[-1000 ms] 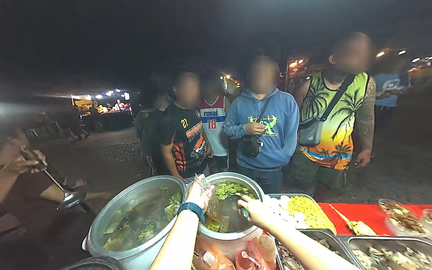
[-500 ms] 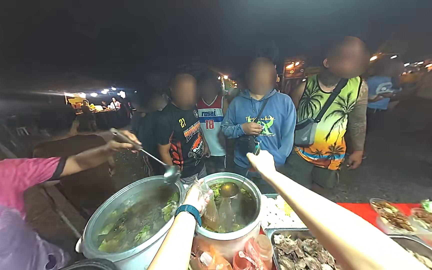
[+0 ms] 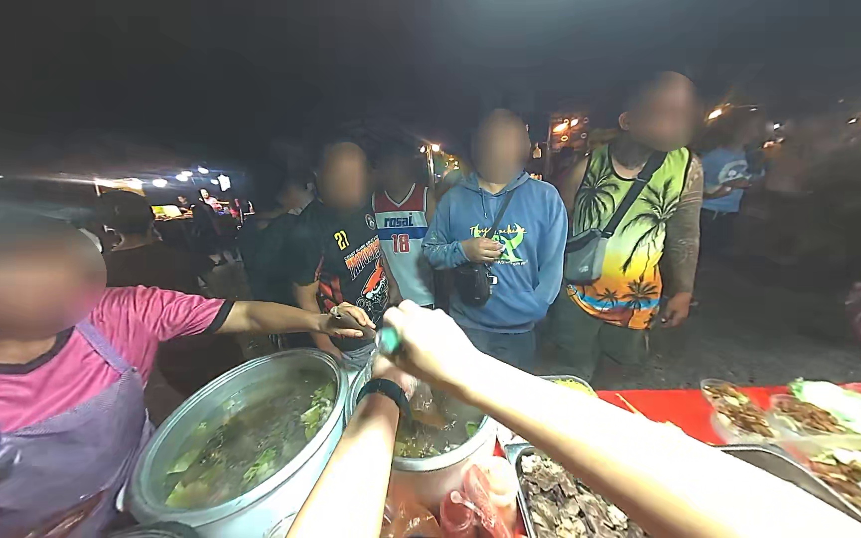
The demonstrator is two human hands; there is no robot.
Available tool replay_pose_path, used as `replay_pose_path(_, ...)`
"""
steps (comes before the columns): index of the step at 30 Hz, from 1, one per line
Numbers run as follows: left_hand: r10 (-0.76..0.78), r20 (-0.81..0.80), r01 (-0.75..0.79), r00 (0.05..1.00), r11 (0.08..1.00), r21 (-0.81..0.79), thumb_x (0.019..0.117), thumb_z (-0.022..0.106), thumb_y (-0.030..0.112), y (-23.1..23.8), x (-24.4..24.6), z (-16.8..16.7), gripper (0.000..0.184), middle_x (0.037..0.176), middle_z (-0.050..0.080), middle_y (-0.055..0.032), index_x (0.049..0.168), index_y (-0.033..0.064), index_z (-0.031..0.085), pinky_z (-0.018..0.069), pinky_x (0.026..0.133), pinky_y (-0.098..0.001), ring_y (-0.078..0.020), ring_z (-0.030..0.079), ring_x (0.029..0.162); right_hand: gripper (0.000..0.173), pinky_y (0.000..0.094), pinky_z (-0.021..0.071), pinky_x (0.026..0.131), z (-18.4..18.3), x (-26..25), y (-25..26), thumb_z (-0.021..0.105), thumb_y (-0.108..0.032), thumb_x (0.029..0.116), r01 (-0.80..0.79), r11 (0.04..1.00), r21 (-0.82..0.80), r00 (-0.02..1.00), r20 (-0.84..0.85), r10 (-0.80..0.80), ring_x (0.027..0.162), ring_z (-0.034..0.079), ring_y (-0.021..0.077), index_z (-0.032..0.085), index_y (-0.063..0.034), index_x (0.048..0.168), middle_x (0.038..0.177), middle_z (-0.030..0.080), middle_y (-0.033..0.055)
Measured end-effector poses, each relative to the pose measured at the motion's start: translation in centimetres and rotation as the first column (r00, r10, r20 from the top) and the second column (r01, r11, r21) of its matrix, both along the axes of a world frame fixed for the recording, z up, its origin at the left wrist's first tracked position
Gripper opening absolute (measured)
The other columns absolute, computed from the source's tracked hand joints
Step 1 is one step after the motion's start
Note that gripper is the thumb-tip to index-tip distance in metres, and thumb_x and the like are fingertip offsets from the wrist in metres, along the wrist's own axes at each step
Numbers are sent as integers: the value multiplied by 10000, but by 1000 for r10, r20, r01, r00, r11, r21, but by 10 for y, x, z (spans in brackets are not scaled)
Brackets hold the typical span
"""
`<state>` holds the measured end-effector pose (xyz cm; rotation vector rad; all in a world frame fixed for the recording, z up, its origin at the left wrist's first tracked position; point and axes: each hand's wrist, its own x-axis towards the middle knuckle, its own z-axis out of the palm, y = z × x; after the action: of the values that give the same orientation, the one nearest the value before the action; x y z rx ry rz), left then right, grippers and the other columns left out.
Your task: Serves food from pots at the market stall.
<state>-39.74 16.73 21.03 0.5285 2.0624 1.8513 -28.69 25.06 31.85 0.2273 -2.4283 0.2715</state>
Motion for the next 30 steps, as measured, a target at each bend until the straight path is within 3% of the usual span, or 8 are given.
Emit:
replay_pose_path(3, 73, 240, -98, 968, 991, 92, 1096, 344, 27, -40, 75, 45, 325, 1356, 528, -148, 1399, -34, 444, 402, 1074, -283, -160, 518, 1240, 257, 423, 571, 590, -16, 18, 3, 784, -140, 847, -161, 955, 251, 987, 20, 161, 737, 675, 283, 689, -13, 1049, 950, 646, 152)
replay_pose_path(5, 218, 85, -229, 972, 962, 150, 1099, 408, 78, -2, 42, 24, 330, 1300, 577, -269, 1340, -123, 509, 456, 1015, -395, -273, 569, 1171, 264, 412, 569, 574, -33, 24, 21, 795, -123, 818, -179, 936, 304, 978, -44, 202, 747, 675, 275, 696, -40, 1049, 932, 650, 127)
replay_pose_path(9, 196, 482, -349, 854, 903, 250, 1074, 501, 308, 39, -21, 22, 381, 1196, 578, -167, 1360, 57, 500, 539, 787, -395, -251, 602, 966, 184, 474, 590, 671, -94, 23, 69, 707, -130, 903, -149, 968, 202, 985, 120, 126, 833, 688, 326, 690, -51, 1069, 987, 662, 155)
replay_pose_path(12, 158, 487, -315, 859, 913, 261, 1042, 564, 301, 28, -21, 24, 368, 1135, 593, -162, 1332, 77, 524, 541, 709, -373, -250, 612, 880, 282, 594, 547, 853, -142, 24, 87, 657, -118, 946, -147, 984, 97, 886, 456, 87, 1033, 659, 452, 630, -14, 1207, 1180, 632, 250)
replay_pose_path(16, 147, 455, -287, 878, 923, 255, 1065, 520, 283, 17, -16, 28, 333, 1116, 598, -159, 1324, 74, 535, 534, 718, -370, -247, 611, 876, 345, 584, 524, 944, -174, 21, 89, 641, -124, 950, 27, 997, -72, 841, 542, 16, 1125, 649, 426, 637, -18, 1279, 1285, 622, 242)
replay_pose_path(21, 172, 464, -301, 869, 928, 219, 1064, 524, 307, 6, -17, 21, 385, 1249, 577, -172, 1395, 111, 508, 536, 763, -385, -266, 614, 963, 324, 508, 539, 923, -143, 13, 87, 597, -280, 1003, 416, 774, -476, 904, 311, -295, 1012, 698, 339, 717, 13, 1074, 1020, 719, 200)
replay_pose_path(25, 159, 510, -310, 845, 923, 226, 1073, 507, 311, 5, -15, 13, 387, 1256, 577, -186, 1404, 110, 499, 541, 764, -384, -277, 620, 962, 261, 527, 542, 628, -88, 11, 87, 641, -284, 986, 365, 590, -720, 919, 179, -351, 666, 667, 298, 690, -41, 903, 739, 667, 141)
replay_pose_path(30, 145, 556, -326, 818, 914, 241, 1090, 464, 325, 15, -9, 8, 410, 1301, 554, -203, 1440, 111, 464, 545, 765, -391, -294, 622, 981, 245, 493, 552, 674, -12, 3, 73, 659, -275, 961, 269, 609, -746, 939, 64, -337, 689, 681, 257, 701, -40, 905, 766, 684, 116)
